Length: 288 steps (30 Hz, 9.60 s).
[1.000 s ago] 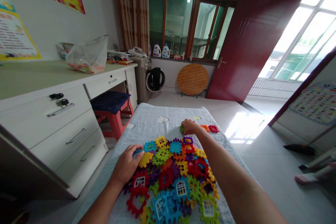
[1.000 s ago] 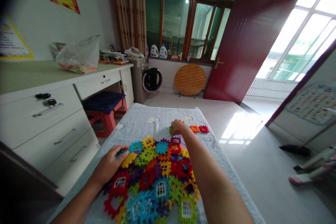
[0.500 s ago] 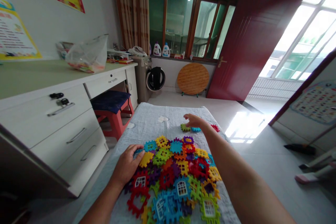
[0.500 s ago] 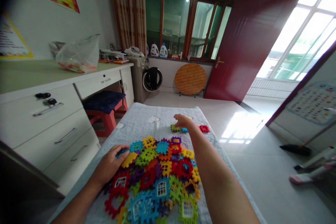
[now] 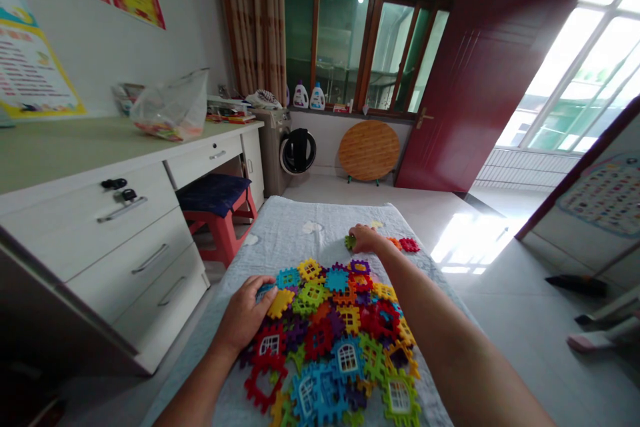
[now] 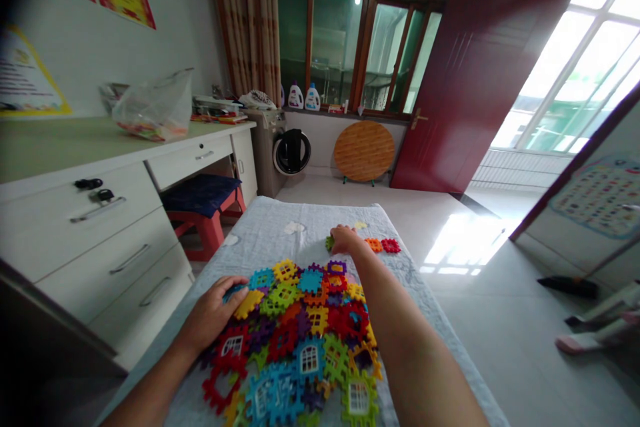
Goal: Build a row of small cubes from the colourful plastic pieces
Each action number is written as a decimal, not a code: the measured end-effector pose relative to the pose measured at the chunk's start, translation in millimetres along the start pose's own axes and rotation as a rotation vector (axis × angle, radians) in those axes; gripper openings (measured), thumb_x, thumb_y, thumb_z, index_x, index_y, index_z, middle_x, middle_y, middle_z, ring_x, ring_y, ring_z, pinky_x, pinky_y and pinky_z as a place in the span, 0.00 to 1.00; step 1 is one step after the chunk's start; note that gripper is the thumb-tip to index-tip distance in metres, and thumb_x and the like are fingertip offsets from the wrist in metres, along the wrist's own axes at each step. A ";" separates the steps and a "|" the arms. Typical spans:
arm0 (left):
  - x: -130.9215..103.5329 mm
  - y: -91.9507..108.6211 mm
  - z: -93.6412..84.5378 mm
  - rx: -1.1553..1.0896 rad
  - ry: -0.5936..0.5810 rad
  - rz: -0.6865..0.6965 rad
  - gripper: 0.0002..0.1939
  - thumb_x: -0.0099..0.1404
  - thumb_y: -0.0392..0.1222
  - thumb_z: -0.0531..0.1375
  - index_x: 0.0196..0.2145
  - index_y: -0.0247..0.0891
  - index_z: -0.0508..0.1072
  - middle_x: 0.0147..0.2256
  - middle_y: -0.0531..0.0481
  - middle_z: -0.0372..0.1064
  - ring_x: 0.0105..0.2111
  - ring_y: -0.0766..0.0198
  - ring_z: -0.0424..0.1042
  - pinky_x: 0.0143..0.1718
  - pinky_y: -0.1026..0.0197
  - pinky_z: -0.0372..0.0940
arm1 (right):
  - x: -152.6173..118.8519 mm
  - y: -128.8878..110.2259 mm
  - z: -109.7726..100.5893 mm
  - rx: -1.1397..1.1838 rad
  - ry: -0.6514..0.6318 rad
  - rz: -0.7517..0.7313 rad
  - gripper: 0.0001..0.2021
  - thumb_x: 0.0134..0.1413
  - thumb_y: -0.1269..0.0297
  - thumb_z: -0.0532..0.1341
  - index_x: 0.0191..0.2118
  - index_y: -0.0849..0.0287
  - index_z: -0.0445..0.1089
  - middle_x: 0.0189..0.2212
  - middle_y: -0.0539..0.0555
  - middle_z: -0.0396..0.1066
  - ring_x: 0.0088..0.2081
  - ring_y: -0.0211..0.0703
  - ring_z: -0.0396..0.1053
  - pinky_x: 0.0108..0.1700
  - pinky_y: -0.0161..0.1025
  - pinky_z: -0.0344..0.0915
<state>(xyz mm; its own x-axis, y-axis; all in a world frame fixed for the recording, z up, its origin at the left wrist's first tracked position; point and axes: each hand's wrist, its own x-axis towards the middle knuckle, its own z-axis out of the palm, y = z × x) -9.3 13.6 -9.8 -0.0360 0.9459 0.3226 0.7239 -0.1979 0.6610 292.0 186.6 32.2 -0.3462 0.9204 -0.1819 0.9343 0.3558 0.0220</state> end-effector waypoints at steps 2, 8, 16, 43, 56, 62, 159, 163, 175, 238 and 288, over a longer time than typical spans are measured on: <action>0.3 0.8 0.0 0.001 -0.005 -0.003 0.15 0.61 0.50 0.53 0.38 0.39 0.72 0.41 0.46 0.72 0.44 0.56 0.70 0.49 0.54 0.64 | 0.1 0.5 -0.7 0.001 -0.005 0.000 0.25 0.36 0.62 0.65 0.46 0.58 0.69 0.48 0.62 0.66 0.47 0.57 0.65 0.44 0.47 0.61; 0.6 1.9 0.0 -0.006 -0.016 -0.008 0.16 0.61 0.50 0.53 0.39 0.39 0.72 0.41 0.47 0.71 0.44 0.57 0.70 0.49 0.54 0.64 | -10.3 -4.7 -8.1 0.027 0.044 0.016 0.30 0.37 0.64 0.64 0.53 0.59 0.64 0.51 0.64 0.63 0.50 0.60 0.62 0.46 0.51 0.60; -0.8 13.5 -4.3 -0.073 -0.114 0.006 0.18 0.62 0.53 0.52 0.40 0.39 0.73 0.42 0.47 0.72 0.45 0.57 0.70 0.50 0.54 0.63 | -34.6 -70.8 -13.8 0.267 0.084 -0.326 0.22 0.50 0.62 0.57 0.53 0.57 0.65 0.52 0.56 0.67 0.51 0.48 0.64 0.51 0.42 0.59; -2.4 18.5 -7.0 -0.135 -0.052 0.096 0.15 0.61 0.50 0.53 0.38 0.38 0.72 0.43 0.46 0.69 0.47 0.58 0.67 0.53 0.55 0.59 | -119.4 -119.2 2.8 0.177 0.144 -0.379 0.19 0.46 0.64 0.60 0.48 0.55 0.68 0.45 0.56 0.70 0.48 0.50 0.64 0.50 0.45 0.54; -5.9 22.1 -5.9 -0.103 -0.064 0.097 0.17 0.62 0.52 0.53 0.40 0.38 0.72 0.43 0.47 0.70 0.47 0.58 0.68 0.53 0.57 0.60 | -129.9 -94.7 0.9 0.488 0.319 -0.130 0.16 0.57 0.62 0.53 0.50 0.57 0.64 0.35 0.52 0.73 0.37 0.41 0.68 0.39 0.34 0.57; -8.6 34.7 -12.9 -0.060 -0.004 0.189 0.17 0.63 0.51 0.53 0.42 0.38 0.71 0.46 0.45 0.68 0.50 0.57 0.65 0.55 0.54 0.57 | -137.6 -78.4 -3.9 0.480 0.416 -0.187 0.14 0.54 0.63 0.56 0.46 0.57 0.67 0.43 0.55 0.71 0.46 0.45 0.66 0.49 0.40 0.58; -13.8 22.6 -4.4 -0.093 0.045 0.048 0.13 0.61 0.48 0.53 0.36 0.38 0.72 0.41 0.47 0.69 0.46 0.59 0.68 0.53 0.55 0.60 | -184.9 -58.0 16.7 0.832 0.526 -0.177 0.25 0.44 0.66 0.59 0.52 0.54 0.62 0.45 0.54 0.69 0.45 0.46 0.67 0.49 0.45 0.63; -13.9 19.0 -3.2 -0.093 0.034 0.044 0.14 0.62 0.49 0.52 0.36 0.38 0.71 0.41 0.47 0.70 0.46 0.58 0.68 0.53 0.55 0.60 | -186.5 -43.5 23.8 1.012 0.548 -0.098 0.21 0.48 0.61 0.57 0.51 0.53 0.64 0.41 0.52 0.71 0.41 0.44 0.69 0.45 0.43 0.66; -14.3 18.6 -2.2 -0.080 0.048 0.039 0.14 0.62 0.49 0.52 0.36 0.38 0.72 0.41 0.47 0.71 0.45 0.58 0.68 0.51 0.56 0.61 | -178.4 -44.5 32.5 1.161 0.592 -0.025 0.24 0.47 0.59 0.60 0.52 0.54 0.60 0.38 0.53 0.69 0.32 0.37 0.69 0.35 0.38 0.68; -13.0 14.3 -0.8 -0.096 -0.040 0.019 0.17 0.60 0.54 0.53 0.37 0.40 0.72 0.42 0.47 0.72 0.46 0.56 0.69 0.52 0.55 0.61 | -138.4 28.4 39.9 0.814 0.361 -0.006 0.10 0.43 0.71 0.53 0.32 0.62 0.71 0.25 0.51 0.71 0.27 0.37 0.66 0.31 0.34 0.61; -13.4 16.2 -1.5 -0.087 -0.062 0.002 0.18 0.61 0.54 0.52 0.37 0.39 0.72 0.41 0.48 0.72 0.45 0.57 0.69 0.50 0.57 0.61 | -156.6 -118.7 2.0 0.243 0.341 -0.222 0.19 0.44 0.52 0.62 0.40 0.58 0.70 0.34 0.57 0.71 0.39 0.48 0.64 0.42 0.42 0.57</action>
<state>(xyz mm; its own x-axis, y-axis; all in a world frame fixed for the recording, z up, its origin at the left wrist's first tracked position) 1.9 -2.7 -2.4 0.0097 0.9590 0.2832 0.6609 -0.2187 0.7179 235.5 0.0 56.1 -0.5104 0.8414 0.1776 0.8131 0.5394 -0.2187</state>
